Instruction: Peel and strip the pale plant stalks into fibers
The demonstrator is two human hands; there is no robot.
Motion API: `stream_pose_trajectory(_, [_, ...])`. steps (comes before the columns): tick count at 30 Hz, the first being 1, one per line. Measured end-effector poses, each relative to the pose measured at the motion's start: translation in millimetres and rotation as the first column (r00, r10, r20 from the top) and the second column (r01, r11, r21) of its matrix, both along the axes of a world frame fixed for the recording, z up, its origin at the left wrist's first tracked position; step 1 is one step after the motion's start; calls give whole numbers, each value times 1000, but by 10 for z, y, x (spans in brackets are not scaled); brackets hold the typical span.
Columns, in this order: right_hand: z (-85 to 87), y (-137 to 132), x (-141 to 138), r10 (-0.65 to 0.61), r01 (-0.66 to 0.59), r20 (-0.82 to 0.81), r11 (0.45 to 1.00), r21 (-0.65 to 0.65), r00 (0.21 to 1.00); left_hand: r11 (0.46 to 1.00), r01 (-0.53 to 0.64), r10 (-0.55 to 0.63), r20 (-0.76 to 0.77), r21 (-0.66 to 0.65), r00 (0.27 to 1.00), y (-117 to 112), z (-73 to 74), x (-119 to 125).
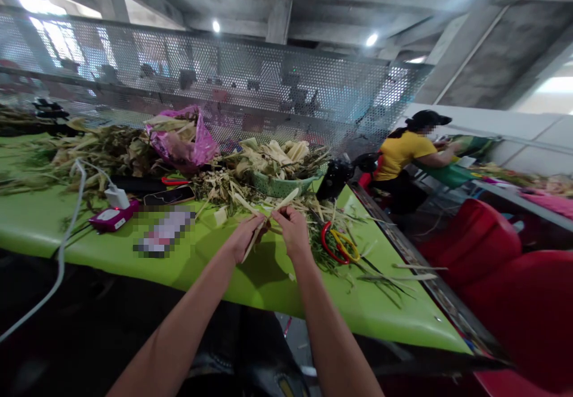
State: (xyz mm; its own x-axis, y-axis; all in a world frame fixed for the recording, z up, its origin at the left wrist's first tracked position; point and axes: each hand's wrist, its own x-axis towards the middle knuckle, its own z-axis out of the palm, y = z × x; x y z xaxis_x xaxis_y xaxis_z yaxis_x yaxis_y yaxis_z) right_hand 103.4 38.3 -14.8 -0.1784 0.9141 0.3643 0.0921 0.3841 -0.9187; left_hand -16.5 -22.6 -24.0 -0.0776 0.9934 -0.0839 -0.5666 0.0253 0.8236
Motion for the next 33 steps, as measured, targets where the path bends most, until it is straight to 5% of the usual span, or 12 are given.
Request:
stream_pose_trajectory(6, [14,-16,-37,-72,70,23,995,64,997,999,39,-39,11,-1,999,0,-17,-16])
stream_pose_trajectory(15, [-22,-125,110,167,-176,276,984,9,947,998,-52,54,145,-22,988,63,-52,-100])
stream_pose_trajectory(21, [-52,-103,110,47,-64,251,996,60,967,998,47,-50,106,28,993,71,-81,-114])
stream_pose_trajectory(33, [-56,-114,62,-204,188,105,972,140,973,996,-78,82,110,-40,991,36,2,-95])
